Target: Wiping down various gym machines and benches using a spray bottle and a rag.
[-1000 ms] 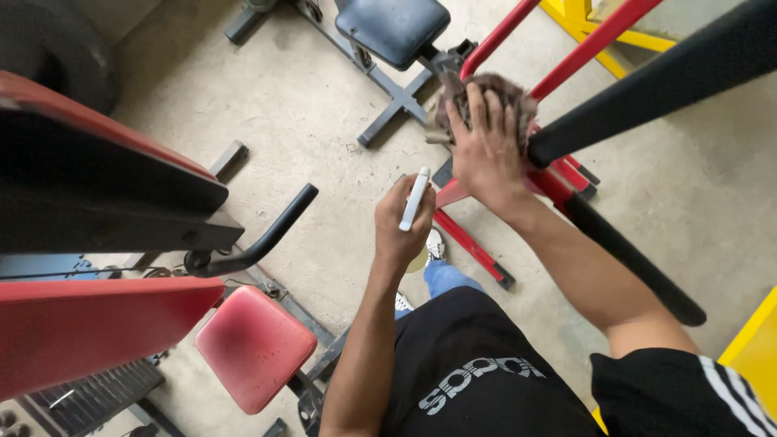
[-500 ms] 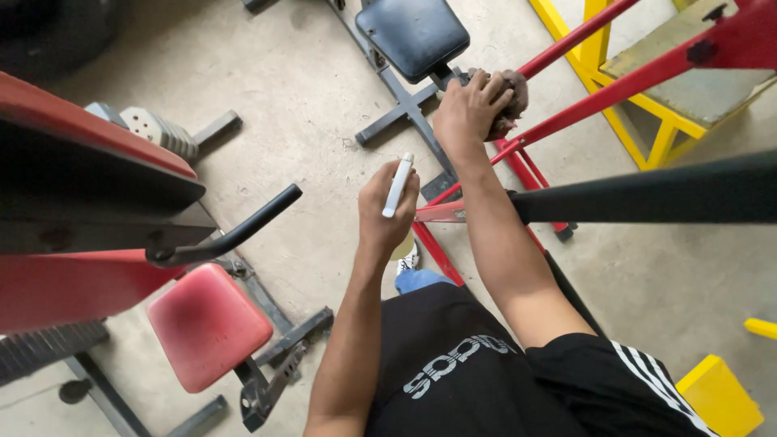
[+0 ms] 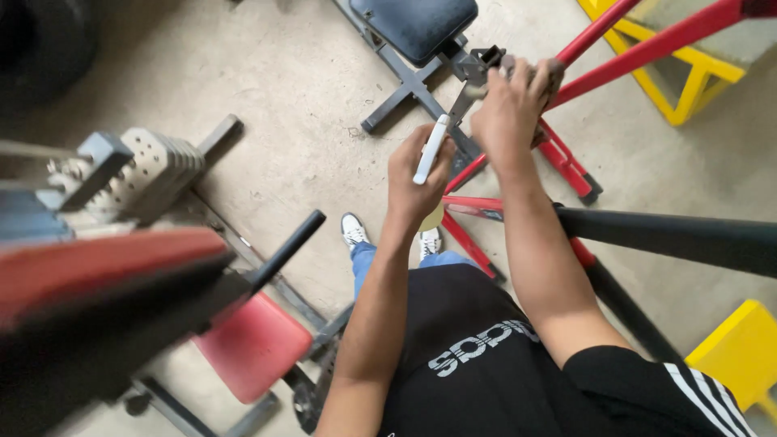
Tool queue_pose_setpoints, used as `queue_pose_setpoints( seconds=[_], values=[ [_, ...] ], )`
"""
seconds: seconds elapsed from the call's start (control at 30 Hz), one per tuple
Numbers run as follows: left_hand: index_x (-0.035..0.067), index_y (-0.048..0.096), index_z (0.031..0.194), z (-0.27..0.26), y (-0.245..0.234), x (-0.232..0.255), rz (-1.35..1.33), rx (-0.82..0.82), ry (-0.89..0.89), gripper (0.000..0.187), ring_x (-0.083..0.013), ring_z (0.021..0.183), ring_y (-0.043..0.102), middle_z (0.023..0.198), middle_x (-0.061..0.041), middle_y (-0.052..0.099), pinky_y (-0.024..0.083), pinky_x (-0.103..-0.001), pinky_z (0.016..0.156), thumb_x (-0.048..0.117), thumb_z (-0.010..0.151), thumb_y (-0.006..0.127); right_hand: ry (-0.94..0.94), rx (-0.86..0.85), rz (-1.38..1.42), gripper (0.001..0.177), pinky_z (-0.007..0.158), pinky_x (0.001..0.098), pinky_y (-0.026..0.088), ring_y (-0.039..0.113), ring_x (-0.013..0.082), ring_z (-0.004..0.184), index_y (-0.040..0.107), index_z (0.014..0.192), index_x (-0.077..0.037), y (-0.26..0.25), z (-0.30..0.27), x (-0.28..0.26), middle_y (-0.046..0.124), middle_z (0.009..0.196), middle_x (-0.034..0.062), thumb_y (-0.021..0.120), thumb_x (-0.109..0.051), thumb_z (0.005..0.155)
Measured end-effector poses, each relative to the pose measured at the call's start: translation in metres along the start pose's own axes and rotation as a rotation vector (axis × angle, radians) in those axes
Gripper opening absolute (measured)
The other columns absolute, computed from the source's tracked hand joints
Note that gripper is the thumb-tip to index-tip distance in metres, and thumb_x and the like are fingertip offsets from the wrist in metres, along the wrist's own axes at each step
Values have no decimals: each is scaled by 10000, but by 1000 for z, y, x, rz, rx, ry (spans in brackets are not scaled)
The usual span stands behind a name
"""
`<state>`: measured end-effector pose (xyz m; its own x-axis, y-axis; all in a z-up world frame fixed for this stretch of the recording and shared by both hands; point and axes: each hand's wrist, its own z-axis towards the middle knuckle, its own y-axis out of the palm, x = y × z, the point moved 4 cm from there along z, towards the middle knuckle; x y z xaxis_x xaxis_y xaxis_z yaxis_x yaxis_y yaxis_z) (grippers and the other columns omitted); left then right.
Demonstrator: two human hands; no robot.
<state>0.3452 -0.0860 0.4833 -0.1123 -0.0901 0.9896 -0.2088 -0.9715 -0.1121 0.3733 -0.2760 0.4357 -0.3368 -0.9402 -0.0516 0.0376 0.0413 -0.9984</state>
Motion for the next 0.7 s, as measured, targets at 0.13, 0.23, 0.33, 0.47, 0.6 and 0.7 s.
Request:
queue_pose_setpoints(
  seconds=[0.13,0.23,0.33,0.47,0.6,0.7],
  values=[
    [21,679,1131,26,-11,7,38,-183,30,196,-184,715,697,850,-116,720,550,-324,674,129,968,674,296,46,217,349,1322,545,215,303,450,1538,685,1266,29,10,36,39,427,1552,256,652,-3,920],
    [26,678,1140,40,-20,7,49,-272,80,201,-190,725,692,841,-114,716,550,-330,686,121,963,676,282,332,115,594,1319,558,200,190,457,1577,641,1442,37,35,36,57,252,1696,287,624,109,853],
    [23,680,1153,57,-18,5,23,-354,44,240,-189,715,700,856,-117,724,557,-326,678,113,930,671,334,246,194,561,1179,586,332,152,591,1485,607,1394,89,-7,14,19,91,1648,350,748,-32,865],
    [20,688,1130,81,0,-3,3,-439,12,214,-198,695,698,825,-118,723,556,-333,670,125,943,689,421,95,339,526,1040,584,471,246,658,1403,579,1408,89,-30,-5,-15,13,1653,378,703,-56,918],
    [15,685,1131,103,15,-5,-27,-422,94,220,-222,758,719,868,-133,730,565,-344,711,113,934,686,397,-118,197,436,950,601,536,334,689,1341,644,1293,77,-12,-1,-9,83,1647,317,710,-154,928],
    [15,693,1099,112,20,-9,-1,-416,59,205,-237,728,712,834,-143,721,555,-351,686,123,925,700,328,-79,191,294,1041,580,518,458,556,1358,703,1201,35,4,16,15,232,1626,290,689,-81,931]
  ],
)
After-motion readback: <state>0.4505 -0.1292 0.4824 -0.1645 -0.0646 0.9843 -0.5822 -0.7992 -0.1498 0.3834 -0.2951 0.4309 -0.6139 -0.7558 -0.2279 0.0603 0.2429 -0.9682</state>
